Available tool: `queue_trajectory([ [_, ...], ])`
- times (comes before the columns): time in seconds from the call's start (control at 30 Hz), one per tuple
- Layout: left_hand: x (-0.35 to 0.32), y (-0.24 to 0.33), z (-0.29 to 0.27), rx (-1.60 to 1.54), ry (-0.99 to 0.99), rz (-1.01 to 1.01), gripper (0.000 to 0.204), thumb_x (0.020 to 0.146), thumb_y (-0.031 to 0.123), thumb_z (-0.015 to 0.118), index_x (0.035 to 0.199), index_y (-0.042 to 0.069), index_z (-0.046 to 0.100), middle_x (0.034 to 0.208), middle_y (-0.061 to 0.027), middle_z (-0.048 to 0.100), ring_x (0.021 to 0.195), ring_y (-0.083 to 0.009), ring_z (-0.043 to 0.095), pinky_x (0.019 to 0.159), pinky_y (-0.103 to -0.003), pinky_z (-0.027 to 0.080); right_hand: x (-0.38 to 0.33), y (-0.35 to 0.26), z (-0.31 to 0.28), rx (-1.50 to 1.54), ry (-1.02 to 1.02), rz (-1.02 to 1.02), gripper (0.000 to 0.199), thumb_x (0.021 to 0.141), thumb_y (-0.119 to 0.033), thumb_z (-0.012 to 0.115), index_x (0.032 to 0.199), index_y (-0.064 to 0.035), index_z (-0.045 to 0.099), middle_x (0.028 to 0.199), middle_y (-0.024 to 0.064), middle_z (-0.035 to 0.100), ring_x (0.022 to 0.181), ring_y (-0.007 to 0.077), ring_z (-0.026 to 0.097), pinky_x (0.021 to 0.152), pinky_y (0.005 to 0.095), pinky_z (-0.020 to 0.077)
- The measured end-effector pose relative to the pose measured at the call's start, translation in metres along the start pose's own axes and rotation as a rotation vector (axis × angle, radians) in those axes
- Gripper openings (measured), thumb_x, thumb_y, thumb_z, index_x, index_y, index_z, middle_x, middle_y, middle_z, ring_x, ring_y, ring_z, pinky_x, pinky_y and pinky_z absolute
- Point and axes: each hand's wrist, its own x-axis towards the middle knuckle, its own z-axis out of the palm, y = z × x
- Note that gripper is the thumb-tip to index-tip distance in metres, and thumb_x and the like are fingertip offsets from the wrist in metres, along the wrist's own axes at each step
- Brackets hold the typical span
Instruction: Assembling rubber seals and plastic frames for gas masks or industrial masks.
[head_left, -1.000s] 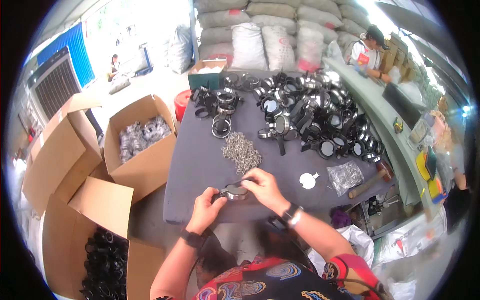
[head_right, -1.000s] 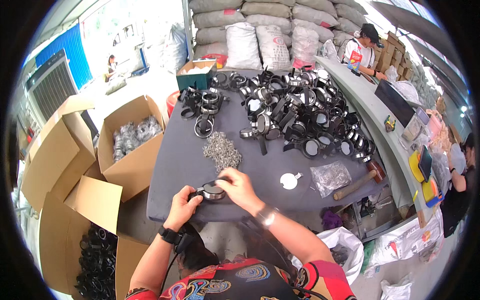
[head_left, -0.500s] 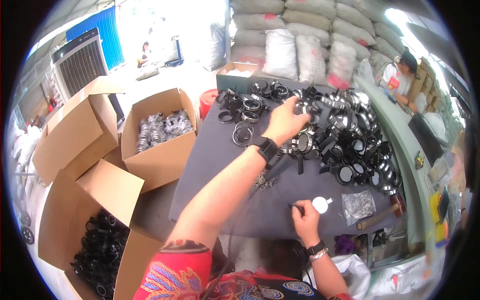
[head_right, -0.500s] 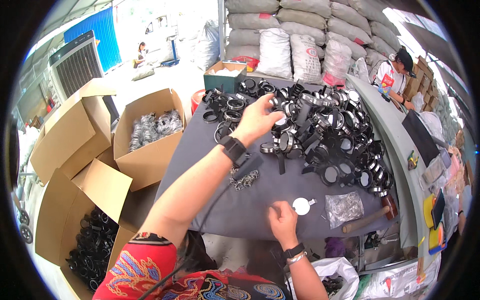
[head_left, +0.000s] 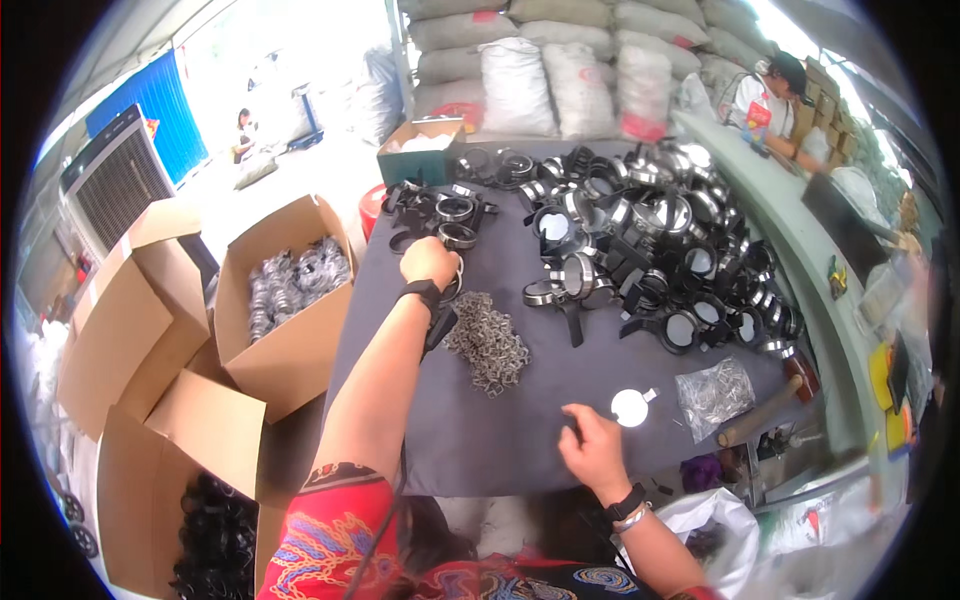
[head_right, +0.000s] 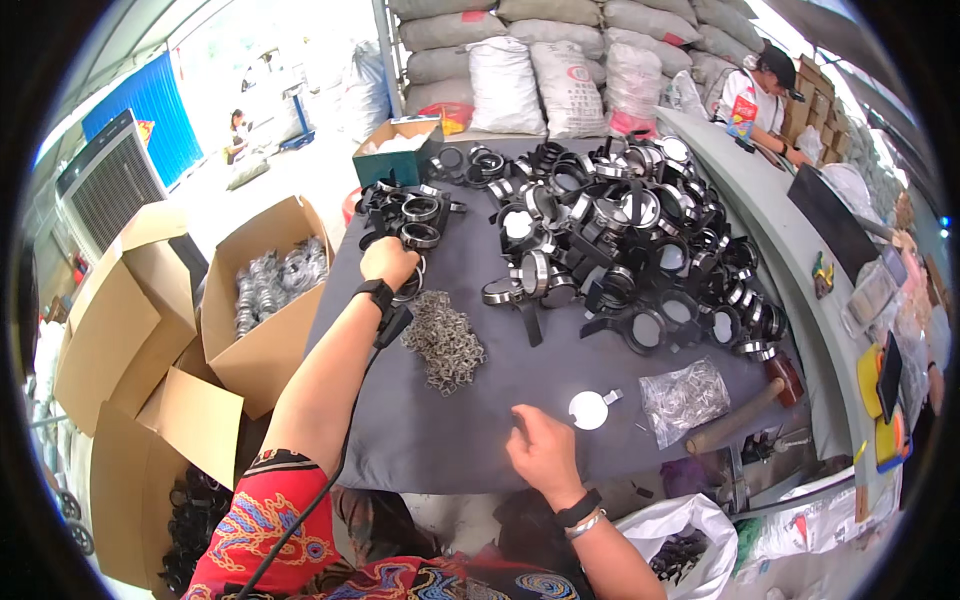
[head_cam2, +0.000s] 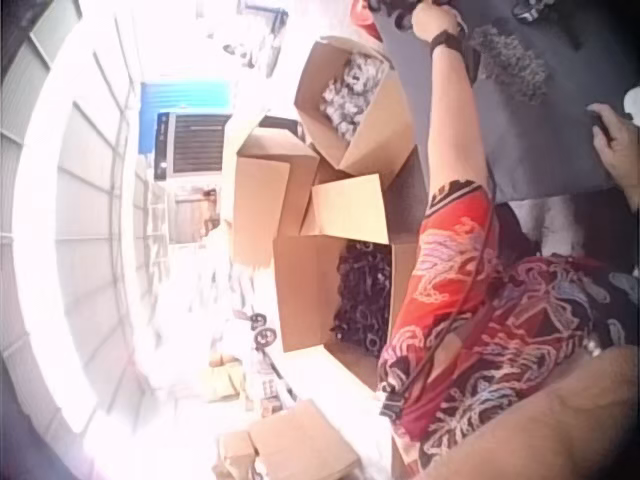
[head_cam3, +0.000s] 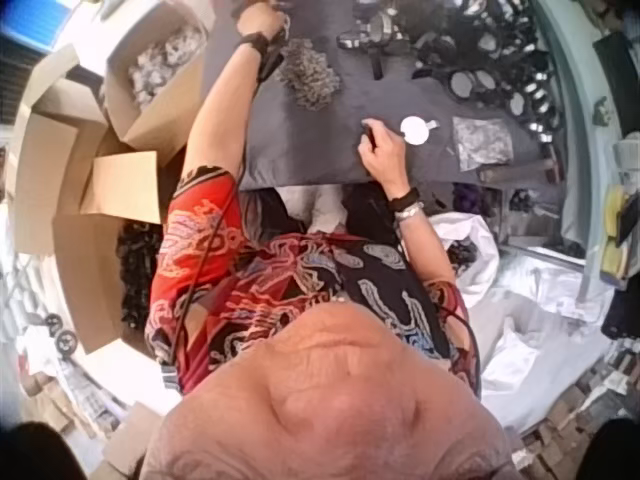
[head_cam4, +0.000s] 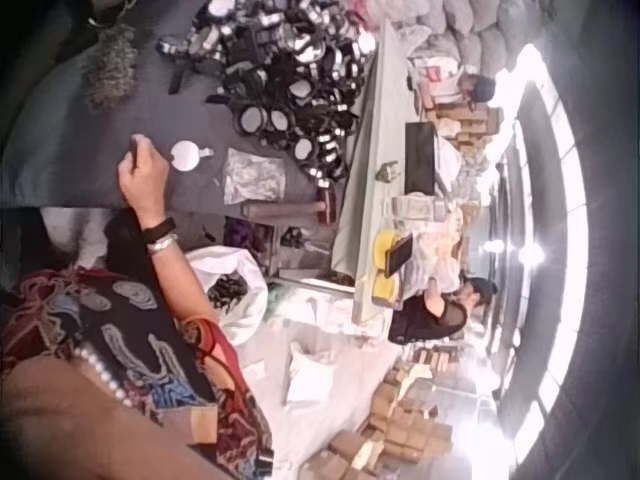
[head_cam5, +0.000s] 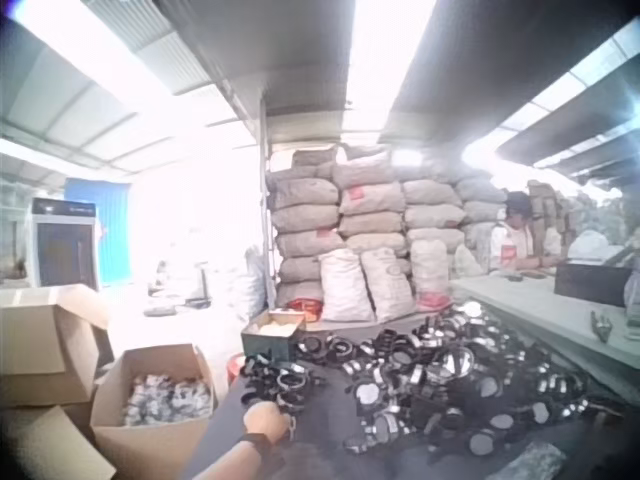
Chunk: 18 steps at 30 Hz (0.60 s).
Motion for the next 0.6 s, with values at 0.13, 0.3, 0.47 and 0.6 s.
queue_trajectory([
  [0.13, 0.003, -0.025, -0.022, -0.264, 0.128, 0.056, 0.029, 0.066, 0.025, 0.074, 0.077, -0.001, 0.067, 0.076, -0.0153, 0.068, 0.066, -0.0255, 0.067, 0.064, -0.035, 0.052, -0.004, -0.004, 0.005, -0.030, -0.002, -0.054, 0.029, 0.074, -0.004, 0.061, 0.103, -0.0030, 0.059, 0.071, 0.0143, 0.059, 0.062, 0.0340, 0.059, 0.057, 0.0411, 0.0464],
  [0.3, -0.069, -0.023, -0.088, -0.950, -0.247, -0.055, 0.025, 0.085, 0.024, 0.067, 0.075, 0.004, 0.054, 0.058, -0.0007, 0.047, 0.045, -0.0123, 0.047, 0.043, -0.027, 0.038, -0.006, 0.008, 0.003, -0.105, 0.017, -0.089, 0.022, 0.075, -0.003, 0.059, 0.097, -0.0028, 0.059, 0.065, 0.0139, 0.058, 0.058, 0.0311, 0.059, 0.054, 0.0384, 0.0450],
  [0.47, -0.183, -0.075, -0.111, -1.260, -0.324, -0.169, 0.026, 0.093, 0.026, 0.057, 0.077, 0.007, 0.051, 0.057, -0.0003, 0.044, 0.046, -0.0130, 0.045, 0.044, -0.027, 0.039, 0.000, 0.005, 0.011, -0.274, 0.064, -0.217, 0.019, 0.076, -0.006, 0.061, 0.094, -0.0021, 0.064, 0.082, 0.0120, 0.058, 0.075, 0.0323, 0.061, 0.064, 0.0417, 0.0490],
  [0.6, -0.248, -0.085, -0.098, -1.132, -0.276, -0.281, 0.018, 0.090, 0.018, 0.061, 0.081, 0.003, 0.057, 0.062, -0.0007, 0.050, 0.052, -0.0094, 0.050, 0.047, -0.024, 0.041, 0.002, 0.001, 0.012, -0.320, 0.164, -0.300, 0.019, 0.074, -0.008, 0.066, 0.092, -0.0023, 0.064, 0.087, 0.0107, 0.056, 0.087, 0.0290, 0.057, 0.073, 0.0408, 0.0475],
])
